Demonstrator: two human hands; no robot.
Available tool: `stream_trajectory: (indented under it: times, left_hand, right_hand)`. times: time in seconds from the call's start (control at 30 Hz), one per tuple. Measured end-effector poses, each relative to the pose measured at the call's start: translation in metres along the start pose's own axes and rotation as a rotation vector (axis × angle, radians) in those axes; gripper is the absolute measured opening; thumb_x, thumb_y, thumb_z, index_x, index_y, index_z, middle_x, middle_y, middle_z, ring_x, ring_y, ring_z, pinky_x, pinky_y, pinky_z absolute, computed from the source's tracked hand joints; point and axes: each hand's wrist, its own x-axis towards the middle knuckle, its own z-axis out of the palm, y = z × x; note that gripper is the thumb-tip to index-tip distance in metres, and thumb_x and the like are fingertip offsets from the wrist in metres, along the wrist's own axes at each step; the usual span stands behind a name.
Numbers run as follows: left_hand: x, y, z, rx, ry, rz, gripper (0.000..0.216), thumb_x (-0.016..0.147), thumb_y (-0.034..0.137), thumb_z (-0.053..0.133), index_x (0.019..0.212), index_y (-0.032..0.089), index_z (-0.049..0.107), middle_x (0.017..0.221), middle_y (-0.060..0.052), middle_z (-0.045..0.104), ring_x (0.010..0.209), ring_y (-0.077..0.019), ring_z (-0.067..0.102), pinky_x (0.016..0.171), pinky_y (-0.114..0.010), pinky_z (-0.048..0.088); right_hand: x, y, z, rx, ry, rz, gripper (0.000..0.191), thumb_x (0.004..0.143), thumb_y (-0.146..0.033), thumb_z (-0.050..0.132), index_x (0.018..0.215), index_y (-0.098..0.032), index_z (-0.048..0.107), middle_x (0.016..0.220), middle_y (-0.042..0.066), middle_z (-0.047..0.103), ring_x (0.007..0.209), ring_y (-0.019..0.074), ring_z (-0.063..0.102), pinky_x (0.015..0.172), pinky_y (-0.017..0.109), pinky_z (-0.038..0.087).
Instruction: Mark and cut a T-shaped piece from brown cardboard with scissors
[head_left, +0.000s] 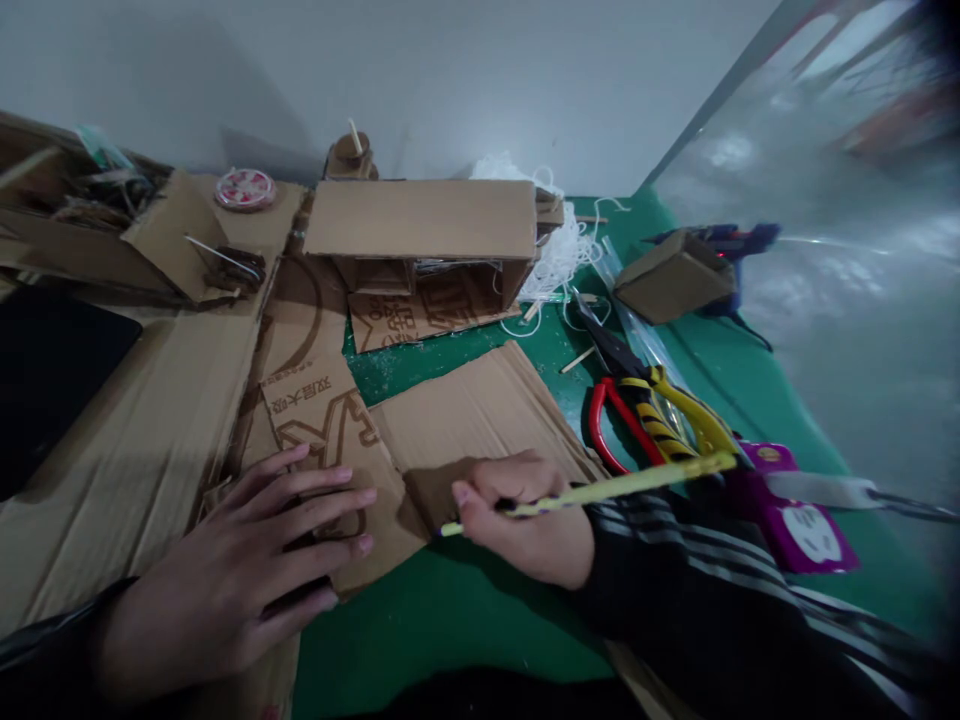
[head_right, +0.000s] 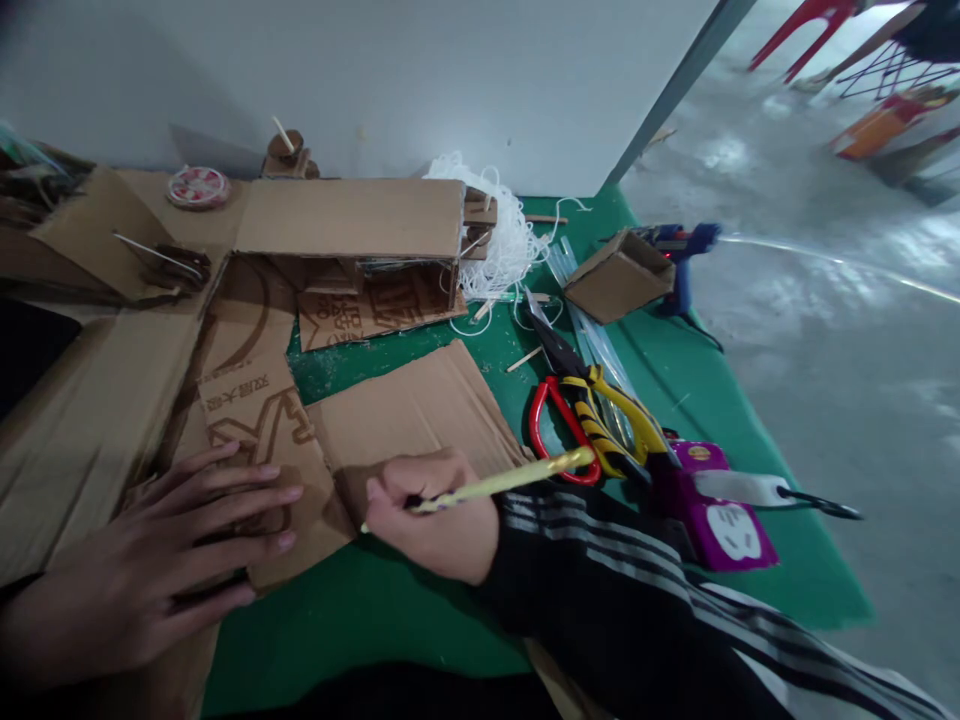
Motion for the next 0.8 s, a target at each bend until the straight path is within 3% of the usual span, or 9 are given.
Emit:
stream_trajectory:
  times: [0.07,0.13,0.3,0.5,0.67,0.8]
  left_hand:
    - [-0.001,-0.001,-0.002,-0.010,0.014,-0.008,0.035,0.085,0.022,0.065,0.118,0.033,0.064,0.135,0.003,0.060,0.130,-0.0224,0.047,0.116,-0.045,0.025]
    - [-0.003,-0.003,-0.006,-0.008,0.010,-0.027,0.037,0.084,0.021,0.066,0.119,0.033,0.063,0.135,0.002,0.060,0.131,-0.0244,0.046,0.115,-0.048,0.027]
    - [-0.008,-0.011,-0.013,0.079,-0.032,0.004,0.041,0.084,0.019,0.064,0.122,0.032,0.062,0.136,0.001,0.058,0.132,-0.0259,0.044,0.115,-0.049,0.028]
    - [0.006,0.002,-0.017,0.113,-0.006,0.052,0.047,0.086,0.014,0.063,0.130,0.030,0.056,0.138,0.001,0.057,0.135,-0.0250,0.041,0.116,-0.048,0.028]
    - [0.040,0.019,-0.015,0.123,-0.107,0.055,0.038,0.091,0.012,0.052,0.127,0.026,0.057,0.135,-0.003,0.059,0.129,-0.0226,0.049,0.113,-0.048,0.034]
    - [0.065,0.012,-0.009,0.064,-0.114,0.108,0.025,0.093,0.020,0.052,0.116,0.023,0.061,0.137,-0.009,0.055,0.130,-0.0249,0.046,0.112,-0.051,0.033]
  right_hand:
    - [-0.001,0.000,-0.002,0.156,0.130,0.173,0.042,0.084,-0.029,0.059,0.048,-0.021,0.039,0.043,-0.004,0.049,0.035,0.0076,0.046,0.035,0.019,0.035]
    - [-0.002,0.001,-0.004,0.246,0.232,0.236,0.042,0.088,-0.039,0.057,0.052,-0.021,0.045,0.045,-0.002,0.056,0.036,0.0110,0.053,0.034,0.020,0.040]
    - [0.001,0.003,-0.009,0.489,0.229,0.240,0.053,0.091,-0.061,0.045,0.075,-0.017,0.068,0.056,0.004,0.067,0.040,0.0132,0.057,0.039,0.024,0.045]
    - [0.010,0.005,-0.012,0.669,0.378,0.218,0.049,0.086,-0.052,0.058,0.051,-0.018,0.058,0.042,-0.003,0.046,0.036,0.0100,0.044,0.037,0.024,0.038]
    - [0.014,0.001,-0.017,0.758,0.422,0.236,0.046,0.087,-0.049,0.056,0.053,-0.018,0.058,0.043,-0.004,0.046,0.035,0.0098,0.042,0.036,0.024,0.039]
    - [0.015,-0.001,-0.026,0.726,0.436,0.192,0.051,0.088,-0.049,0.054,0.046,-0.020,0.053,0.041,-0.004,0.041,0.037,0.0101,0.040,0.037,0.024,0.038]
